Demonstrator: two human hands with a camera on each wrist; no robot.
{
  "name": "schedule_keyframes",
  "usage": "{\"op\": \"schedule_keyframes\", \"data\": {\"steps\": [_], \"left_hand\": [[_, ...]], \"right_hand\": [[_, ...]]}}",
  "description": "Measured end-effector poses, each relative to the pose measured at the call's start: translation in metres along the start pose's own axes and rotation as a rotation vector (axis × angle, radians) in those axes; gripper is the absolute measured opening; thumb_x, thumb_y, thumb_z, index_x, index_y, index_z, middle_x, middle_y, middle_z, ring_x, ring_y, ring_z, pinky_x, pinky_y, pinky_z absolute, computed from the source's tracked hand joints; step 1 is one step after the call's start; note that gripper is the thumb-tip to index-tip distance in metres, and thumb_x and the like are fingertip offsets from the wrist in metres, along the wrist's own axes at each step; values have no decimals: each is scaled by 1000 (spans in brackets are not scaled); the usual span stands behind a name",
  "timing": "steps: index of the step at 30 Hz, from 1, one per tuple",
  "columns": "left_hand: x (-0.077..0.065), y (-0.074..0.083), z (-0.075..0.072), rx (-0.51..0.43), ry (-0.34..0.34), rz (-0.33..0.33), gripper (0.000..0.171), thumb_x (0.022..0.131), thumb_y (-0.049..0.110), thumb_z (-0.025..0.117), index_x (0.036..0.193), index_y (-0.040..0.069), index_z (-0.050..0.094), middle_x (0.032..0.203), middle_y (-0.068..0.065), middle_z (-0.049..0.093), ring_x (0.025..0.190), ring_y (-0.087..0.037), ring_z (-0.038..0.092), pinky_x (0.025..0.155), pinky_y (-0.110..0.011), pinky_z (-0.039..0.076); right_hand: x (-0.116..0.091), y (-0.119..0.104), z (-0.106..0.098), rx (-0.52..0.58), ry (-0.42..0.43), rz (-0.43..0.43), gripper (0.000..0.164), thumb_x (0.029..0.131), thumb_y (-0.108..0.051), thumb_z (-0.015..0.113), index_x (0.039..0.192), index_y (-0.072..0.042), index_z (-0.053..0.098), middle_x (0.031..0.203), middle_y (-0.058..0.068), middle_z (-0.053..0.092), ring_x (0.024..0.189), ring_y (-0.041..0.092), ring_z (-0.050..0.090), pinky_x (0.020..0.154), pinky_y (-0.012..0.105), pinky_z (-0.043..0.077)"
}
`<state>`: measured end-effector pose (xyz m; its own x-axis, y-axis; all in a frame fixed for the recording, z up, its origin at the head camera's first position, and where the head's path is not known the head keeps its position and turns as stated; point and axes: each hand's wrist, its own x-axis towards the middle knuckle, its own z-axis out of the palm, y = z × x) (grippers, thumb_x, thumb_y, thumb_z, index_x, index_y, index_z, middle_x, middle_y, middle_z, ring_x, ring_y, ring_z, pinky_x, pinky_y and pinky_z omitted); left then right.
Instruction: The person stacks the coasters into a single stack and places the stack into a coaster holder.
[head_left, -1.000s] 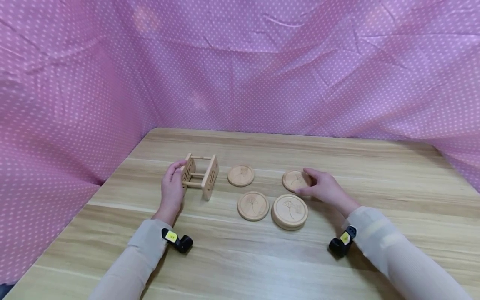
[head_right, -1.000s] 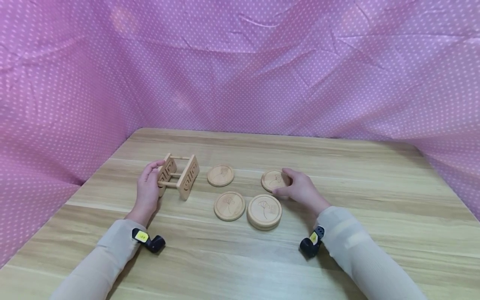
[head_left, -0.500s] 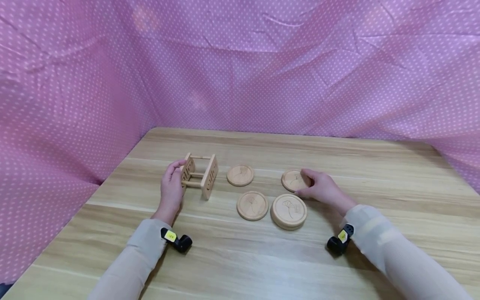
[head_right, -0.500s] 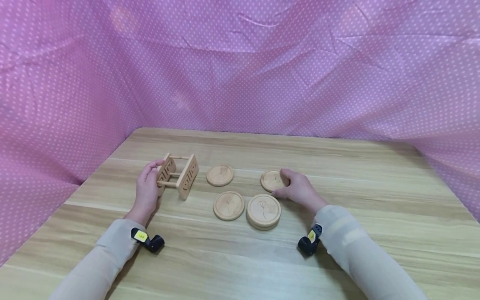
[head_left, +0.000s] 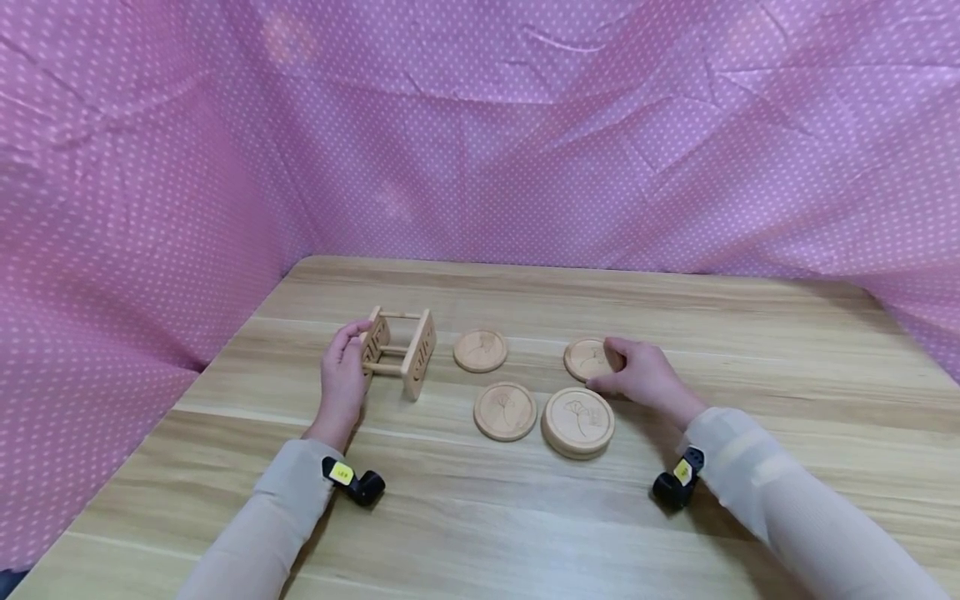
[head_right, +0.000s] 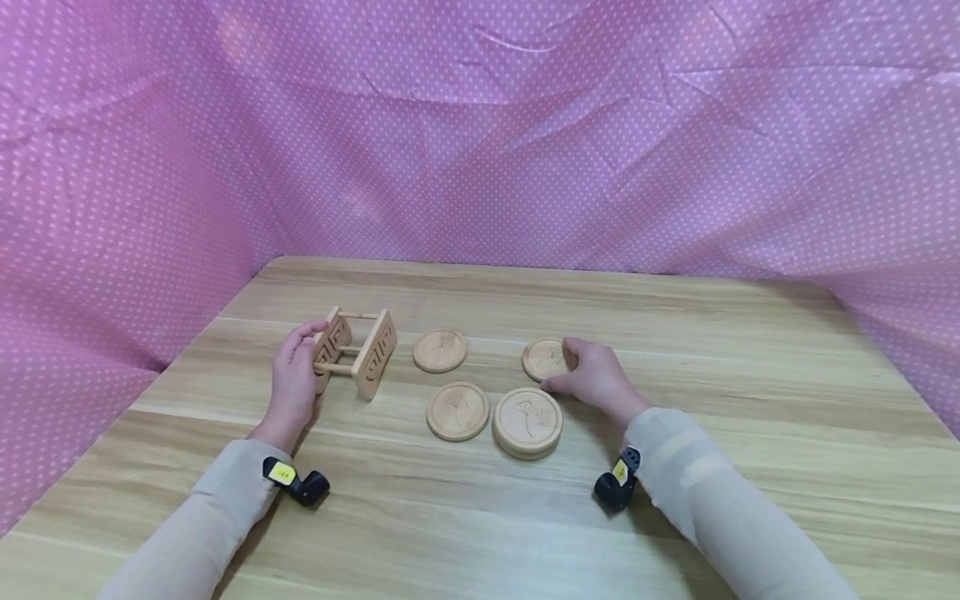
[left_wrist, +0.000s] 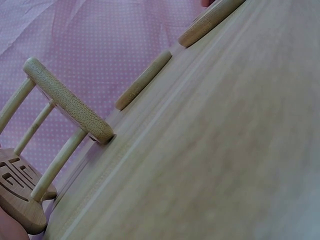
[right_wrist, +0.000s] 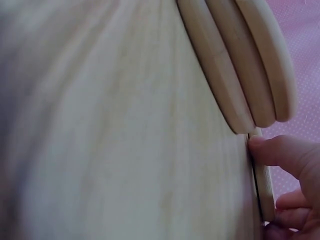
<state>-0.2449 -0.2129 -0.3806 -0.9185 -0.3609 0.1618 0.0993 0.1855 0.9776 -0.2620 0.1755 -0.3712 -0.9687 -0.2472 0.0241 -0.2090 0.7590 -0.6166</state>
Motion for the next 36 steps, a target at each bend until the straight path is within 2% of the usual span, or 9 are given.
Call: {"op": "schedule_keyframes", "data": {"steps": [2, 4, 17, 22, 24, 26, 28, 30, 36], "left_hand": [[0, 0, 0, -3, 0, 1, 33, 96, 11, 33, 122, 8, 54, 138, -2, 47, 129, -18, 38, 107, -39, 33], [1, -1, 0, -6, -1, 0, 33, 96, 11, 33, 122, 8, 54, 138, -3, 46, 130, -18, 38, 107, -40, 33], [2, -2, -1, 10, -7, 7, 34, 96, 12, 32, 122, 9, 54, 138, -2, 46, 131, -16, 36, 108, -39, 31], [2, -3, 0, -7, 1, 10, 34, 96, 11, 32, 121, 8, 55, 137, -2, 47, 128, -16, 39, 106, -38, 33], [2, -3, 0, -15, 5, 10, 33, 96, 10, 33, 120, 8, 55, 136, -3, 48, 127, -15, 40, 106, -38, 34], [2, -3, 0, -15, 6, 10, 33, 96, 10, 33, 120, 8, 55, 136, -3, 48, 127, -15, 39, 106, -38, 34], [2, -4, 0, -11, 6, 9, 33, 96, 10, 33, 120, 8, 55, 136, -2, 48, 127, -15, 39, 106, -37, 33], [3, -4, 0, -10, 5, 10, 33, 96, 11, 33, 120, 8, 55, 137, -2, 48, 128, -16, 39, 106, -38, 33], [3, -5, 0, -17, 10, 11, 33, 96, 11, 33, 120, 9, 55, 136, -3, 48, 126, -17, 41, 105, -39, 34]], "right_hand": [[0, -1, 0, -20, 23, -17, 43, 71, -28, 77, 79, 0, 46, 65, 8, 43, 63, 22, 44, 57, 31, 37], [0, -2, 1, -28, 43, -21, 47, 70, -28, 78, 72, -3, 38, 61, 2, 32, 57, 17, 35, 53, 28, 30], [-2, -1, 1, -22, 106, -14, 50, 68, -30, 79, 69, -5, 36, 58, -1, 30, 56, 16, 31, 52, 28, 28], [-3, -1, 0, -25, 102, -2, 48, 69, -32, 79, 71, -6, 38, 61, 1, 34, 60, 18, 37, 55, 29, 32], [-4, -2, -1, -25, 96, 8, 44, 70, -33, 78, 77, -3, 46, 66, 6, 42, 67, 22, 45, 60, 32, 39], [-5, -2, -2, -21, 93, 15, 48, 70, -33, 77, 95, 2, 57, 81, 16, 57, 81, 29, 55, 73, 38, 47], [-7, -2, -3, -13, 88, 18, 65, 71, -33, 77, 119, 5, 55, 103, 24, 61, 100, 35, 56, 89, 44, 46], [-8, -3, -4, 6, 84, 14, 78, 70, -32, 77, 131, 5, 46, 113, 27, 58, 109, 37, 53, 96, 48, 42], [-8, -4, -4, 72, 68, -5, 83, 70, -32, 78, 136, 3, 41, 131, 25, 49, 116, 36, 51, 99, 47, 40]]}}
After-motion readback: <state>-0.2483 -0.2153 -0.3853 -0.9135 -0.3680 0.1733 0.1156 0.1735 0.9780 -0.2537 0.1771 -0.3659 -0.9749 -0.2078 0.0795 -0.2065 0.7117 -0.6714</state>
